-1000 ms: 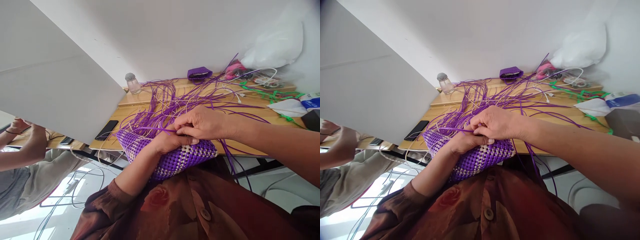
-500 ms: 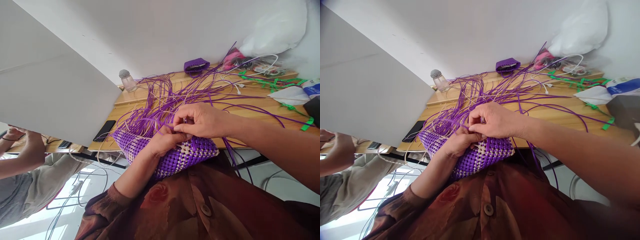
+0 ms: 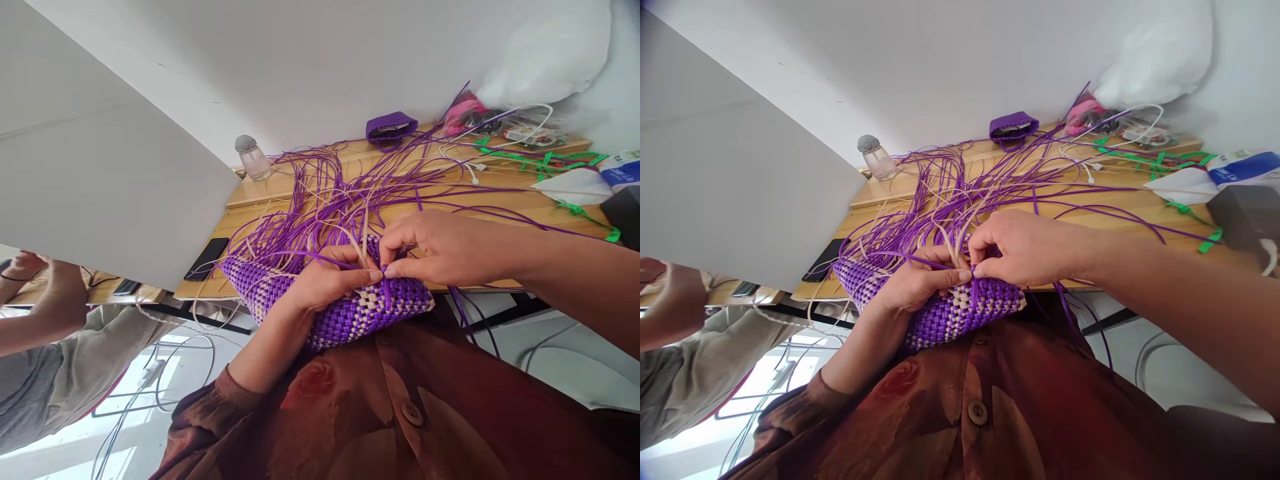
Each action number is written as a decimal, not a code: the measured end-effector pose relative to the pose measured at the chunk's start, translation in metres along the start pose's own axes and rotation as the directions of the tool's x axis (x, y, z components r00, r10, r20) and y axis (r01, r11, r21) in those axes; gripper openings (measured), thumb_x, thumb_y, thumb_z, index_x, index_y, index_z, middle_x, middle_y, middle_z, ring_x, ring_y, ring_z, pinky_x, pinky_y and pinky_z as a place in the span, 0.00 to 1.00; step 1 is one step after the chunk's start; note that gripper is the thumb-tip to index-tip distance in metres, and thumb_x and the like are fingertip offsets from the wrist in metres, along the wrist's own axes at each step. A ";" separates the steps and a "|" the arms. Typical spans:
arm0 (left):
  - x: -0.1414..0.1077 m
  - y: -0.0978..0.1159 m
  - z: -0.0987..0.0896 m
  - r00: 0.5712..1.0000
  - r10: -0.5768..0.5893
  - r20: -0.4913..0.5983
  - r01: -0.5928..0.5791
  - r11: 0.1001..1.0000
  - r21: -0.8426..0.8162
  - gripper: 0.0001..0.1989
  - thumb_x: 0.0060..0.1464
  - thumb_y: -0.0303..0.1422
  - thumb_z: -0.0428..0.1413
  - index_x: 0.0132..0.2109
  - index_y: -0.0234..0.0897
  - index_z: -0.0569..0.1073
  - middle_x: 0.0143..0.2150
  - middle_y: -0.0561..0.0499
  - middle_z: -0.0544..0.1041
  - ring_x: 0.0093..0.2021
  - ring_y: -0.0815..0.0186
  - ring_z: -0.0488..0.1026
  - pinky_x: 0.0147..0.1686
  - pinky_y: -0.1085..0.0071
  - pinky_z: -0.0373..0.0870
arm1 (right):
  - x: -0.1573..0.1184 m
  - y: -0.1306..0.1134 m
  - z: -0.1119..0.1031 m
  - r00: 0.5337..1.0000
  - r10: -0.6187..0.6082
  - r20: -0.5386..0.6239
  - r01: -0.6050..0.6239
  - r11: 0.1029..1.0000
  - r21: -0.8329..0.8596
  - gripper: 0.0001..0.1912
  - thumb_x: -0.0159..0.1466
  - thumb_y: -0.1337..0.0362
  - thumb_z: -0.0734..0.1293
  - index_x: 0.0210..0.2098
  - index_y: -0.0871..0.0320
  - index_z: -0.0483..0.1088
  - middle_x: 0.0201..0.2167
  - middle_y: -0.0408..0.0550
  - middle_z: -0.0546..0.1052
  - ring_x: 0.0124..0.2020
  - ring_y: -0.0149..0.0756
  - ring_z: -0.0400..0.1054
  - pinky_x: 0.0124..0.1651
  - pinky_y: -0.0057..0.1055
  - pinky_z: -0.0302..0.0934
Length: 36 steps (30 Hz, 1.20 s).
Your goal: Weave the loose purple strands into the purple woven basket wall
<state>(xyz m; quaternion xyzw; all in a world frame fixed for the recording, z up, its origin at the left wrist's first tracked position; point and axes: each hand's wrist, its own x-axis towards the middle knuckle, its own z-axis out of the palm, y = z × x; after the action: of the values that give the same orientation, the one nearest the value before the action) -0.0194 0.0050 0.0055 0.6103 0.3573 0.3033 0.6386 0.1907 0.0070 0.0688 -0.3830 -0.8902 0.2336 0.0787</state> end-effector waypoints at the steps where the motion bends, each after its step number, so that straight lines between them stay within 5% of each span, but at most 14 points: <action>1: -0.001 0.000 0.000 1.000 -0.002 -0.012 0.002 1.000 0.012 0.15 0.44 0.40 0.69 0.31 0.33 0.78 0.24 0.54 0.73 0.21 0.75 0.62 0.21 0.75 0.56 | 0.000 0.001 0.000 1.000 0.016 -0.006 -0.015 1.000 0.016 0.07 0.58 0.63 0.66 0.29 0.55 0.77 0.27 0.43 0.77 0.30 0.35 0.68 0.35 0.31 0.55; 6: -0.002 -0.001 0.001 0.998 0.031 -0.045 -0.031 0.999 0.011 0.14 0.45 0.39 0.69 0.33 0.33 0.76 0.27 0.54 0.74 0.22 0.75 0.65 0.19 0.77 0.58 | -0.002 0.002 0.001 0.998 0.057 0.011 -0.058 0.997 0.059 0.06 0.57 0.63 0.66 0.29 0.55 0.76 0.27 0.41 0.77 0.29 0.33 0.68 0.33 0.30 0.55; 17: -0.003 -0.004 0.001 0.995 0.058 0.079 -0.055 0.997 -0.047 0.12 0.44 0.33 0.70 0.28 0.32 0.75 0.27 0.53 0.78 0.25 0.74 0.69 0.28 0.75 0.65 | -0.002 0.002 0.006 0.993 0.106 0.047 -0.111 0.984 0.142 0.04 0.55 0.62 0.68 0.27 0.55 0.75 0.27 0.43 0.76 0.32 0.36 0.68 0.34 0.31 0.55; 25: -0.007 -0.003 0.001 0.989 0.086 0.119 -0.086 0.996 -0.009 0.12 0.42 0.31 0.71 0.27 0.31 0.75 0.24 0.54 0.76 0.25 0.72 0.70 0.30 0.74 0.66 | -0.009 -0.008 0.006 0.993 -0.096 0.069 0.089 0.992 0.091 0.07 0.59 0.67 0.65 0.33 0.56 0.77 0.29 0.43 0.77 0.31 0.34 0.67 0.35 0.30 0.55; 36: -0.016 0.004 -0.001 0.982 0.154 0.106 -0.172 0.968 0.185 0.12 0.48 0.34 0.67 0.29 0.32 0.72 0.27 0.53 0.75 0.29 0.71 0.69 0.33 0.73 0.67 | -0.012 0.006 0.030 0.966 -0.202 -0.160 0.225 0.964 0.142 0.06 0.64 0.67 0.66 0.33 0.56 0.75 0.31 0.40 0.76 0.33 0.31 0.67 0.38 0.29 0.56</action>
<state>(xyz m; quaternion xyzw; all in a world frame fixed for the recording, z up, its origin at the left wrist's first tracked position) -0.0287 -0.0069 0.0112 0.7098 0.3044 0.2908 0.5648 0.1932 -0.0088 0.0405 -0.2931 -0.8968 0.2659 0.1978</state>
